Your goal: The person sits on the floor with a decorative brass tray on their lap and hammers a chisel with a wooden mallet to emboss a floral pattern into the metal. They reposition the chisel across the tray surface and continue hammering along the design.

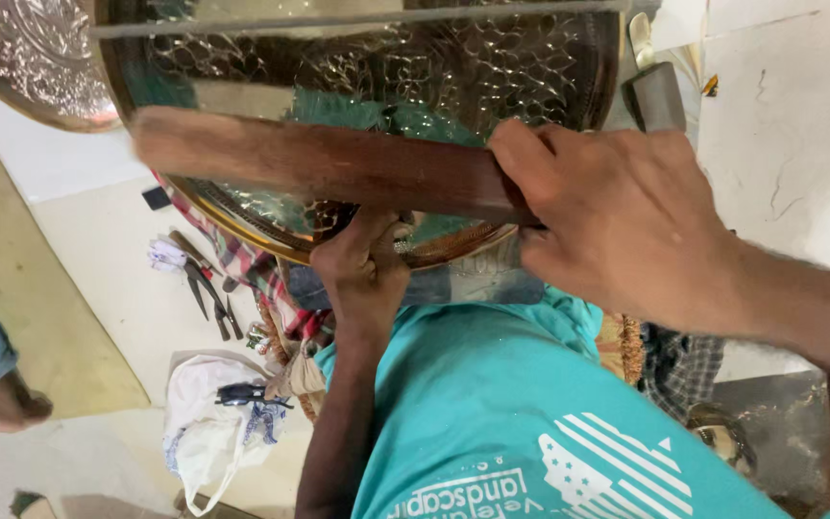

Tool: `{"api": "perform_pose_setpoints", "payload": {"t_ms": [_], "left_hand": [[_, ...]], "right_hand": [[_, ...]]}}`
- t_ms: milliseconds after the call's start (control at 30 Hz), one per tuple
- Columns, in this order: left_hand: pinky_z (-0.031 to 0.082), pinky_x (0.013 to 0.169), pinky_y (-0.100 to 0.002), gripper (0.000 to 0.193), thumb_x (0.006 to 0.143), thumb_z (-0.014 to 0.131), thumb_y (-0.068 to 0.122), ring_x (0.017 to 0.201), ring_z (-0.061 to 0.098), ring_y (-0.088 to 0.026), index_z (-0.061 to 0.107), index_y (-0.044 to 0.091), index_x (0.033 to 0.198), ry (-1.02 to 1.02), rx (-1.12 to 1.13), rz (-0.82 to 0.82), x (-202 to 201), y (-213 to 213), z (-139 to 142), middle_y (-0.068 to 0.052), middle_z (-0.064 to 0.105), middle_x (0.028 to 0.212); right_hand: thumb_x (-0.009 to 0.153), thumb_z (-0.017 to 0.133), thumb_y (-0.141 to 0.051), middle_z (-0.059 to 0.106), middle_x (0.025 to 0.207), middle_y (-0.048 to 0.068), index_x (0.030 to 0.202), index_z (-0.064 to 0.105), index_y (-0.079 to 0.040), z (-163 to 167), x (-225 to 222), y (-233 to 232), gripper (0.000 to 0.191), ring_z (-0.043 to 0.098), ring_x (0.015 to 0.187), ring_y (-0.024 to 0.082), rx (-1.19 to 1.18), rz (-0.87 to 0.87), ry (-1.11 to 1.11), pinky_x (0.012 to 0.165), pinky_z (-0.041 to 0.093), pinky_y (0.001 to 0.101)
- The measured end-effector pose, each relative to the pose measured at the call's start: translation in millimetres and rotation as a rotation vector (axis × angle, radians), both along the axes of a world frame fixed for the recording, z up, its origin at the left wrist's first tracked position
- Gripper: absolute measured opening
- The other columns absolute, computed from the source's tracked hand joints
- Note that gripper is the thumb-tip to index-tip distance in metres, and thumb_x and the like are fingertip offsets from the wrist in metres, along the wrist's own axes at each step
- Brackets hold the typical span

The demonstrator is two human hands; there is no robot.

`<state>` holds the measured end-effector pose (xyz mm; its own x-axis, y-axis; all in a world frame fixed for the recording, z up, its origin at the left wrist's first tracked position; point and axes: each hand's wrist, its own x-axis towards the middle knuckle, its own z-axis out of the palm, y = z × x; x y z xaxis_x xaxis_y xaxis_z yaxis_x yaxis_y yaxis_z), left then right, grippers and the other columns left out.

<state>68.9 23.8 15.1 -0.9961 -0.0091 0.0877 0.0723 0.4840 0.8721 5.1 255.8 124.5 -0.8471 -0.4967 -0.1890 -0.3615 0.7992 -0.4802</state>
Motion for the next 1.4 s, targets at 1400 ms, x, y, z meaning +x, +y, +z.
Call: {"api": "perform_pose_setpoints", "payload": {"t_ms": [1400], "left_hand": [[0.059, 0.082, -0.031, 0.035, 0.086, 0.059, -0.016, 0.094, 0.078, -0.028, 0.073, -0.001, 0.114, -0.062, -0.069, -0.128, -5.4, -11.0, 6.7, -0.020, 0.076, 0.103]], "right_hand": [[0.071, 0.072, -0.008, 0.063, 0.064, 0.017, 0.109, 0.052, -0.002, -10.3, 20.3, 3.9, 0.043, 0.065, 0.054, 0.034, -0.003, -0.175, -0.360, 0.049, 0.048, 0.0459]]}}
